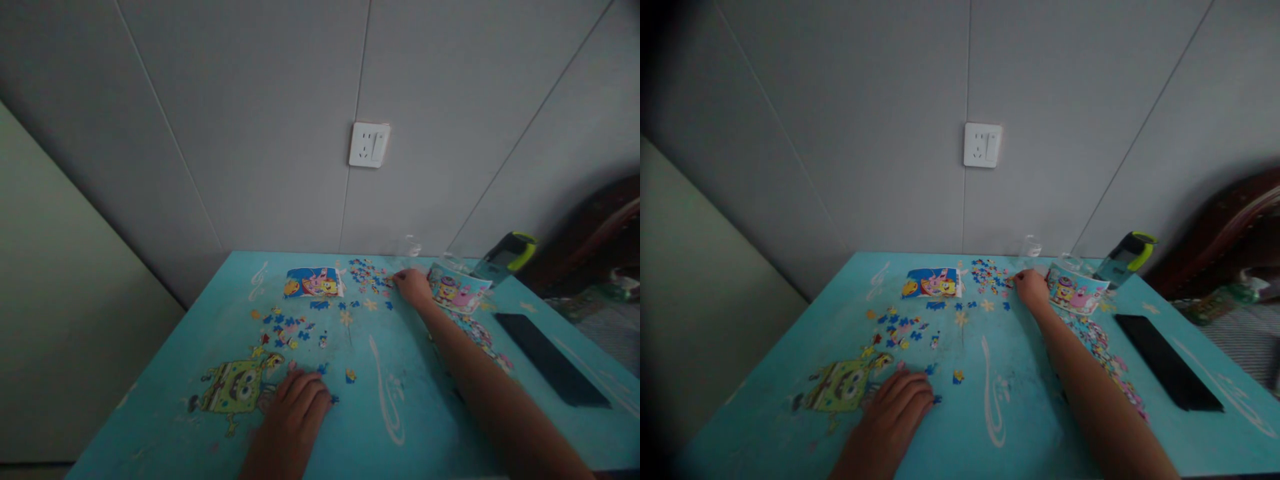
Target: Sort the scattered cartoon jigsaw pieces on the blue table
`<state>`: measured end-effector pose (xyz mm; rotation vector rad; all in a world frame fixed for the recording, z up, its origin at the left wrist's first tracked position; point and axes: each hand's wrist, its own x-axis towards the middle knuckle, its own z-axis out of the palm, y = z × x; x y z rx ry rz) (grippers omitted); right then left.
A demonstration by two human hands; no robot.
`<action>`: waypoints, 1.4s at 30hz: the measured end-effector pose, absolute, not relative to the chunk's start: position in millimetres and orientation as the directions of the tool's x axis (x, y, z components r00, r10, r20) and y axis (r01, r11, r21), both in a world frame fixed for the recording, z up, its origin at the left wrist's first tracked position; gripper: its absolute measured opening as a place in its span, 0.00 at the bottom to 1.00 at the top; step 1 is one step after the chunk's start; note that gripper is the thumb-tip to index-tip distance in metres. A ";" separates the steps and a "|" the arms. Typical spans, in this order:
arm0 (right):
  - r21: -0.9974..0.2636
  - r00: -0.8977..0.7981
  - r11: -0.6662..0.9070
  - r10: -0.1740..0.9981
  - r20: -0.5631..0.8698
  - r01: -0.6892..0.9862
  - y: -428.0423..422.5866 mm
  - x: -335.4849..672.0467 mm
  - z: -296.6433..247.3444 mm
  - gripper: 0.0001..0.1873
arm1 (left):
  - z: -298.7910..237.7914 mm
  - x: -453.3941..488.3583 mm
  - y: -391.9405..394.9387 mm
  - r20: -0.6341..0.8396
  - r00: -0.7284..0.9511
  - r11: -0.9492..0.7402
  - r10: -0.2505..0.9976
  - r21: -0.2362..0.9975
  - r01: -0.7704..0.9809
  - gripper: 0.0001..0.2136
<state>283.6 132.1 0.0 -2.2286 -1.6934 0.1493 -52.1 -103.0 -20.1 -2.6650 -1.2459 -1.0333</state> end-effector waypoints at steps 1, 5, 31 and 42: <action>-0.320 0.280 -0.230 0.952 0.120 0.919 133.1 283.6 -0.4 0.17 | -18.6 -52.0 -103.2 0.572 0.468 -0.683 0.674 0.242 0.689 0.12; -0.285 0.262 -0.217 0.957 0.128 0.934 133.8 282.8 -0.4 0.18 | -16.1 -52.6 -104.3 0.567 0.470 -0.680 0.677 0.236 0.694 0.11; 0.026 -0.236 0.248 0.879 0.415 0.968 7.9 387.6 32.8 0.18 | -25.0 -64.6 -96.7 0.652 0.487 -0.688 0.581 0.074 0.722 0.09; -0.030 -0.182 0.228 0.844 0.504 0.973 -0.3 391.2 29.3 0.19 | -8.1 -63.1 -96.1 0.620 0.415 -0.645 0.666 0.199 0.738 0.08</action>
